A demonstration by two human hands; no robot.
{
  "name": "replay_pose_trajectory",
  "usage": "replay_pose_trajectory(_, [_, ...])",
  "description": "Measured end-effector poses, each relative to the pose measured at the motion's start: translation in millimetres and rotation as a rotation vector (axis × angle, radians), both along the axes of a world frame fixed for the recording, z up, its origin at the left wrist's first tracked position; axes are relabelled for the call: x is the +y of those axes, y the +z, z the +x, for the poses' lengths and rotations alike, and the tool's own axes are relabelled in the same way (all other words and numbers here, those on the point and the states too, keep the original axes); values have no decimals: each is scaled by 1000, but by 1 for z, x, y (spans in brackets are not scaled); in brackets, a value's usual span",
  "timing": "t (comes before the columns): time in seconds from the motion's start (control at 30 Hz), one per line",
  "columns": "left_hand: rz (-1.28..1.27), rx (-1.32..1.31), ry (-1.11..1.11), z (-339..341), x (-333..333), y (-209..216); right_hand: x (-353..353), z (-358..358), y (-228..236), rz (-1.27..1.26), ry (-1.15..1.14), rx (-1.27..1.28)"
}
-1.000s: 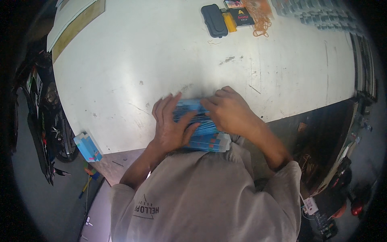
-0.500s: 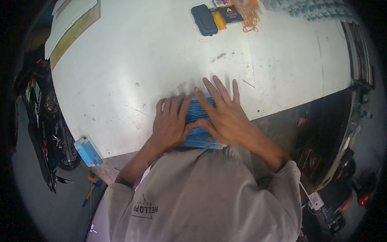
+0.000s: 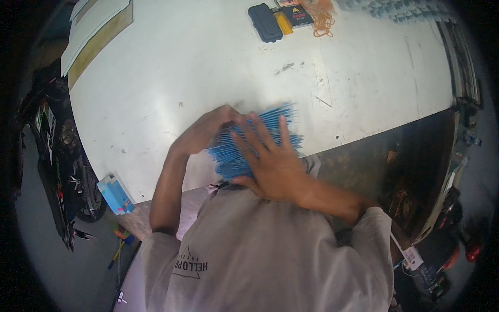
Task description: The person rubs a stack of blue paper sheets on a white table using a small blue rectangular block. They repeatedly rub the surface, then gather and align the sheets into a neat stack. The person also moves a cardboard sheet aside and handles a rubber band before continuing to rub the paper stack.
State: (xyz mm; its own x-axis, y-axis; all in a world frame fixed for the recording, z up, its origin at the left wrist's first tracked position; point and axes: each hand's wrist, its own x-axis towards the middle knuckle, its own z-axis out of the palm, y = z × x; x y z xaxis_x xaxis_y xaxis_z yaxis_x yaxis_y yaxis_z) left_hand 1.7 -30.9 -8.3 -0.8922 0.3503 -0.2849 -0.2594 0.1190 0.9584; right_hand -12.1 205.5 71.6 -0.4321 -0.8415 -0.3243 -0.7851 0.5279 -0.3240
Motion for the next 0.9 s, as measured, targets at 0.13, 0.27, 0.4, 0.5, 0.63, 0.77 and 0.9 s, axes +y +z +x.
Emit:
replay_pose_trajectory(0.13, [104,-271,47,-10,-4,2,-18,2,-36,-234,-33,-28])
replay_pose_trajectory(0.27, [106,-131,46,-12,-2,1,-18,12,-40,-232,13,-82])
replay_pose_trajectory(0.4, [178,-192,58,-9,-1,-9,-24,12,-33,-168,29,-46])
replay_pose_trajectory(0.5, [150,-156,64,-1,-1,-20,-18,16,-51,-269,30,43])
replay_pose_trajectory(0.63, [164,-109,118,4,5,-26,-19,11,-32,-173,-1,26])
replay_pose_trajectory(0.77, [67,-202,151,-3,8,-10,-23,17,-44,-220,-144,110])
replay_pose_trajectory(0.9, [62,-205,164,2,6,-7,-29,23,-41,-231,-150,130])
